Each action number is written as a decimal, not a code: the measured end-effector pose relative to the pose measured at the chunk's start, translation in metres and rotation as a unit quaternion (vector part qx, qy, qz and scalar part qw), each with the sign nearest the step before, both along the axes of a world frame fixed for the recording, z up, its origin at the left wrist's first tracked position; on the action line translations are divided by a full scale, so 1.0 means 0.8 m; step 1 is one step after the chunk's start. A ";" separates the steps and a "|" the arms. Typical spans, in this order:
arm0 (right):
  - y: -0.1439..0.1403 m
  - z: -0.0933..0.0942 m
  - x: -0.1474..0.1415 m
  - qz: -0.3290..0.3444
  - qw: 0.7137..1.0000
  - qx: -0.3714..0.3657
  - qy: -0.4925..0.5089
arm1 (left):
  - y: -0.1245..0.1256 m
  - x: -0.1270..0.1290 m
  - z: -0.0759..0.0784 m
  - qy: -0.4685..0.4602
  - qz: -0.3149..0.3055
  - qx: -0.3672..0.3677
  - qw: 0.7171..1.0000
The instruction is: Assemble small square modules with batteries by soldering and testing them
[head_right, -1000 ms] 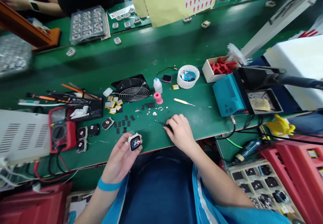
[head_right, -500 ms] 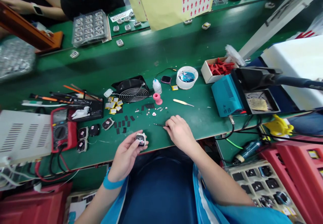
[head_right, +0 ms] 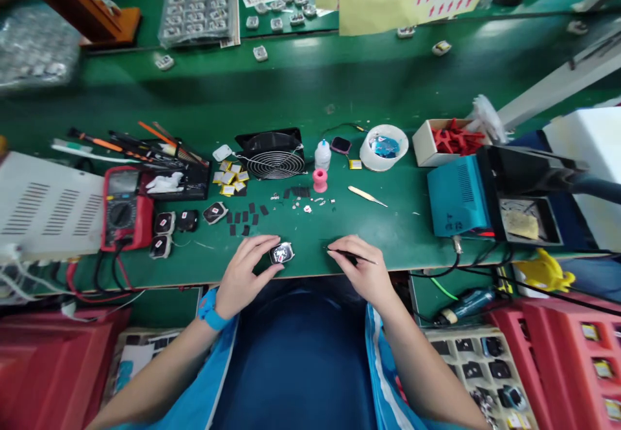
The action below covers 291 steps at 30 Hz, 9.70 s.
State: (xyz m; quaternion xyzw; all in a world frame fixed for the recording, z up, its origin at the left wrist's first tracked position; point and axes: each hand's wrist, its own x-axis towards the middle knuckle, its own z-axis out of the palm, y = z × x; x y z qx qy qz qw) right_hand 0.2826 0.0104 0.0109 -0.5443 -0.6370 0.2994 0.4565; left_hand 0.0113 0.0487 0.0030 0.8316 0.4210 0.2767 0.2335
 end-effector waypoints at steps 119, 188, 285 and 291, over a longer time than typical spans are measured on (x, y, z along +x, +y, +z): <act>-0.023 -0.026 -0.089 0.056 0.991 0.090 0.080 | -0.010 -0.008 -0.009 0.024 -0.072 0.125 0.989; -0.012 -0.016 -0.084 0.021 0.993 -0.004 0.118 | -0.013 -0.010 -0.019 0.027 -0.072 0.094 0.993; 0.063 -0.019 -0.046 -0.090 0.996 -0.014 0.005 | 0.066 0.059 0.026 0.206 -0.133 0.051 0.968; 0.055 -0.023 -0.045 -0.145 0.985 -0.046 0.077 | 0.055 0.054 0.019 0.202 -0.146 0.078 0.965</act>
